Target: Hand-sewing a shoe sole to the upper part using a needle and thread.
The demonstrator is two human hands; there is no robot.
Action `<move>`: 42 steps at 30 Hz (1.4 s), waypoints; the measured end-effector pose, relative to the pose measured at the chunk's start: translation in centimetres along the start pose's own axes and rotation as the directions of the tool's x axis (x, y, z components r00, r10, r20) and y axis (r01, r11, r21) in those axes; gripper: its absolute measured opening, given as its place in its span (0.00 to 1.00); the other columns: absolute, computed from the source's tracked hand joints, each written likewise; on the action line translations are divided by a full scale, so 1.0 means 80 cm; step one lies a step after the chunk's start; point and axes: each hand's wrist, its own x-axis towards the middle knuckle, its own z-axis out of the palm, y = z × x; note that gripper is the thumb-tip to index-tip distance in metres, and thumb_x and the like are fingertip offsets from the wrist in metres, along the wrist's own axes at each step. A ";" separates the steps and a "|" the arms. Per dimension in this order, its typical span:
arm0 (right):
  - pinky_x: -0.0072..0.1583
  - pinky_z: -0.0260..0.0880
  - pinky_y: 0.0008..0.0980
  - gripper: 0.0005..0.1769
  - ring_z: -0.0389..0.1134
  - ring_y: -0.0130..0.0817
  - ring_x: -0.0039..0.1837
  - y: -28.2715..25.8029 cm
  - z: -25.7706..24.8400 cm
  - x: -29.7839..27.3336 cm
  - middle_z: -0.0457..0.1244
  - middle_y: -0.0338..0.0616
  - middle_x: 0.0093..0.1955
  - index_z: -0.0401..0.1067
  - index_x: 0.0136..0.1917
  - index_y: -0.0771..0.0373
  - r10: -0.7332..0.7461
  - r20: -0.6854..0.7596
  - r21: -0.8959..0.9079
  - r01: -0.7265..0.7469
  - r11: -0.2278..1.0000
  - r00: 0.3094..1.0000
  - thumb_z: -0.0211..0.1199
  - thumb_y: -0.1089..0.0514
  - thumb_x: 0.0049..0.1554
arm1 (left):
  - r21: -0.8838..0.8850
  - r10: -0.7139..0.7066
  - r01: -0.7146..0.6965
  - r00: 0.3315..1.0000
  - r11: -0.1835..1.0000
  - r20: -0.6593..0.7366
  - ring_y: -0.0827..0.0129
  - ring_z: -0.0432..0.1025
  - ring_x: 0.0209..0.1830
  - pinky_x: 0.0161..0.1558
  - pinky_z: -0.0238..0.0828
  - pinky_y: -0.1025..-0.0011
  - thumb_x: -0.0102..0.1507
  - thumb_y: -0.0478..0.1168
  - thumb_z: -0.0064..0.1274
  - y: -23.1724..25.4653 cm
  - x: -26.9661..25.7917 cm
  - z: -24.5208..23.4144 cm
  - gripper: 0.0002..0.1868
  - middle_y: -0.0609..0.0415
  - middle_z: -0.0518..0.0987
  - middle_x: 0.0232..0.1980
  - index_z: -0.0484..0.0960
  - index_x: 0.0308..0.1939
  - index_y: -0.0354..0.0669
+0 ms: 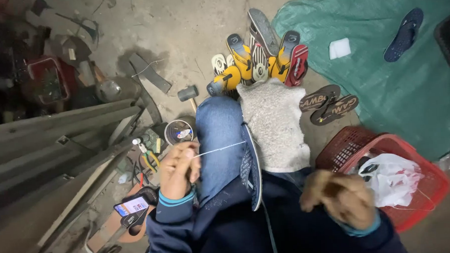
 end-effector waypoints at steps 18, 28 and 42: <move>0.25 0.57 0.35 0.17 0.62 0.43 0.20 0.012 0.072 0.082 0.66 0.52 0.26 0.76 0.53 0.71 0.133 -0.205 -0.948 -0.163 -0.273 0.970 0.55 0.59 0.56 | 0.178 0.184 -0.184 0.983 0.967 0.013 0.78 0.62 0.19 0.23 0.61 0.83 0.71 0.36 0.47 -0.002 -0.014 0.044 0.13 0.49 0.81 0.35 0.79 0.54 0.30; 0.42 0.72 0.52 0.32 0.76 0.56 0.41 0.029 0.068 0.102 0.72 0.54 0.34 0.74 0.61 0.47 0.380 -0.431 -0.870 -0.264 -0.417 0.819 0.46 0.26 0.60 | 0.257 0.258 -0.257 0.966 0.932 0.029 0.75 0.62 0.11 0.17 0.60 0.81 0.69 0.32 0.46 -0.005 -0.036 0.002 0.13 0.47 0.75 0.17 0.82 0.52 0.29; 0.23 0.61 0.31 0.23 0.61 0.38 0.22 0.065 0.061 0.012 0.65 0.48 0.29 0.67 0.56 0.77 0.159 -0.090 -0.992 -0.074 -0.103 0.983 0.59 0.55 0.54 | 0.554 -0.318 0.139 0.917 0.821 0.240 0.75 0.70 0.16 0.22 0.67 0.80 0.63 0.33 0.57 0.019 -0.055 0.009 0.09 0.53 0.83 0.25 0.88 0.43 0.31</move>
